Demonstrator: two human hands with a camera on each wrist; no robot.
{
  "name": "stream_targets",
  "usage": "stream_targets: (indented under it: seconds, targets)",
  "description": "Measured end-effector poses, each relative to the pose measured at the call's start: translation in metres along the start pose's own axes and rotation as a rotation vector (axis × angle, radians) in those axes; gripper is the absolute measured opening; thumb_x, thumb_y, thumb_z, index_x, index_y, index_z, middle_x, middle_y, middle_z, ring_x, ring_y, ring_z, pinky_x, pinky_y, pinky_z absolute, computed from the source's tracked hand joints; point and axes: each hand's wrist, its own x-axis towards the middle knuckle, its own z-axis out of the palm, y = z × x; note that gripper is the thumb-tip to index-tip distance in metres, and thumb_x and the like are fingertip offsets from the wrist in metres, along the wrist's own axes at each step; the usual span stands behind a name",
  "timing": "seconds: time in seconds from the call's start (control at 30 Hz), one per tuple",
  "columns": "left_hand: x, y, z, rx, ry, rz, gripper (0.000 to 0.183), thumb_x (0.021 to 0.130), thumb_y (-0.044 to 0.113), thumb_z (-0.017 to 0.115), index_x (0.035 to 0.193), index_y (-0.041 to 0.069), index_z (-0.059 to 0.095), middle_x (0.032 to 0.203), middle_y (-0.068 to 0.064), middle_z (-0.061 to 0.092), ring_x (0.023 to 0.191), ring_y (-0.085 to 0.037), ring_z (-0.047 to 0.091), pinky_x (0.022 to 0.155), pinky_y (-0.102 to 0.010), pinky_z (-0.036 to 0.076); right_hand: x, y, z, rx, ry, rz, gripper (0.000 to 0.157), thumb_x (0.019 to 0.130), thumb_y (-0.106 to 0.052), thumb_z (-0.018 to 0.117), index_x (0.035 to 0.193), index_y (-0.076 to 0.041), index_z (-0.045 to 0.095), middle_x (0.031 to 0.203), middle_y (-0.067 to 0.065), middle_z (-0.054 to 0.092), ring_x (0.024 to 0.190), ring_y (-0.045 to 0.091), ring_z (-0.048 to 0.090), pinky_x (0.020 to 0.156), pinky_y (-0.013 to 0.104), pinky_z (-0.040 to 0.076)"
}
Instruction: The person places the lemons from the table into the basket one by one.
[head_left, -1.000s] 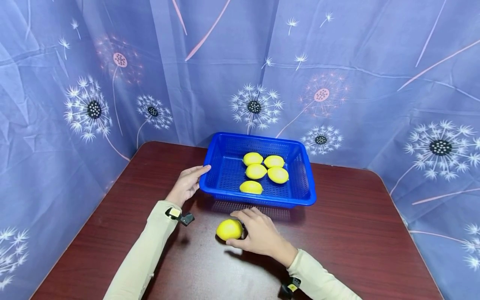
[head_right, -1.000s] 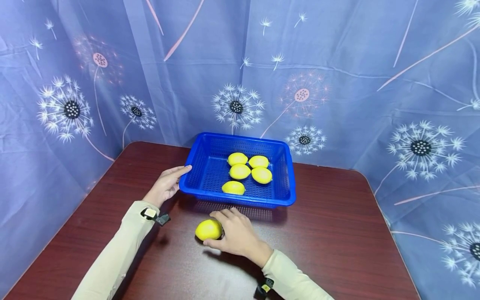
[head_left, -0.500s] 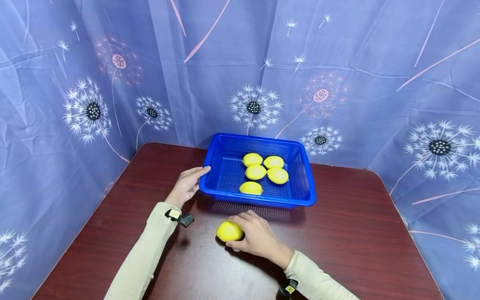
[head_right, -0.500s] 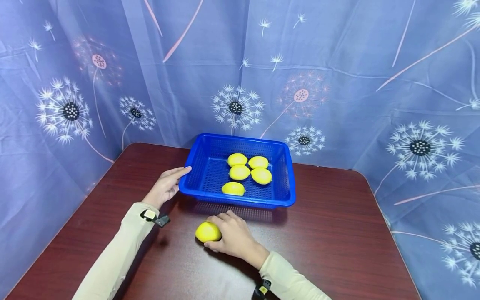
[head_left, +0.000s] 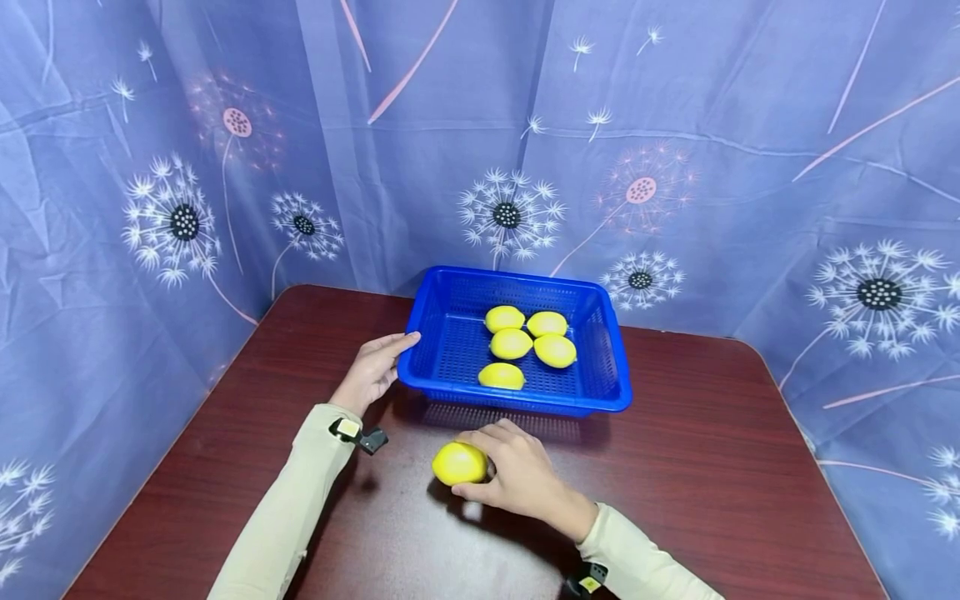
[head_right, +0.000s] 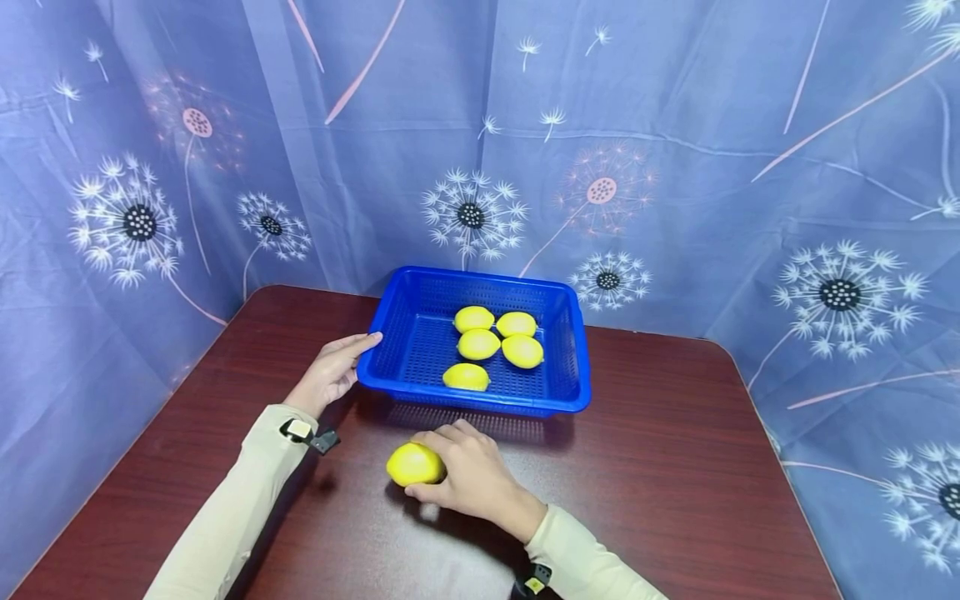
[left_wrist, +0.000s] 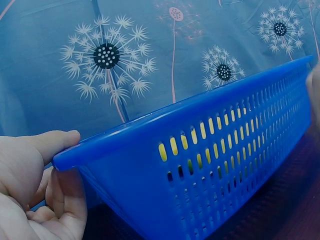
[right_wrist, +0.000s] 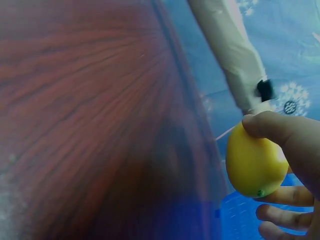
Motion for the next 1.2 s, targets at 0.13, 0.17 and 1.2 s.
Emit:
stream_targets:
  seconds: [0.13, 0.17, 1.2]
  targets:
    - [0.000, 0.000, 0.000, 0.004, -0.001, -0.002, 0.029, 0.090, 0.035, 0.081, 0.106, 0.016, 0.066, 0.061, 0.012, 0.046, 0.042, -0.002, 0.039, 0.038, -0.013, 0.029, 0.004, -0.006, -0.018, 0.035, -0.009, -0.025, 0.058, 0.070, -0.054, 0.089, 0.116, -0.022, 0.073, 0.099, -0.007, 0.071, 0.087, 0.009, 0.059, 0.068, 0.025, 0.053]
    - [0.000, 0.000, 0.000, 0.003, -0.003, 0.000, 0.030, 0.090, 0.035, 0.081, 0.107, 0.016, 0.066, 0.061, 0.012, 0.046, 0.042, -0.002, 0.040, 0.038, -0.013, 0.029, 0.006, -0.007, -0.023, 0.043, -0.016, -0.027, 0.058, 0.071, -0.054, 0.089, 0.117, -0.022, 0.073, 0.100, -0.007, 0.072, 0.087, 0.009, 0.059, 0.069, 0.025, 0.053]
    - [0.001, -0.002, 0.000, -0.058, -0.007, 0.008, 0.021, 0.091, 0.028, 0.080, 0.102, 0.016, 0.067, 0.061, 0.013, 0.050, 0.048, 0.000, 0.047, 0.040, -0.012, 0.036, 0.099, 0.064, -0.105, 0.261, -0.267, -0.002, 0.052, 0.079, -0.043, 0.088, 0.122, -0.019, 0.072, 0.111, -0.009, 0.072, 0.094, 0.009, 0.063, 0.076, 0.030, 0.056]
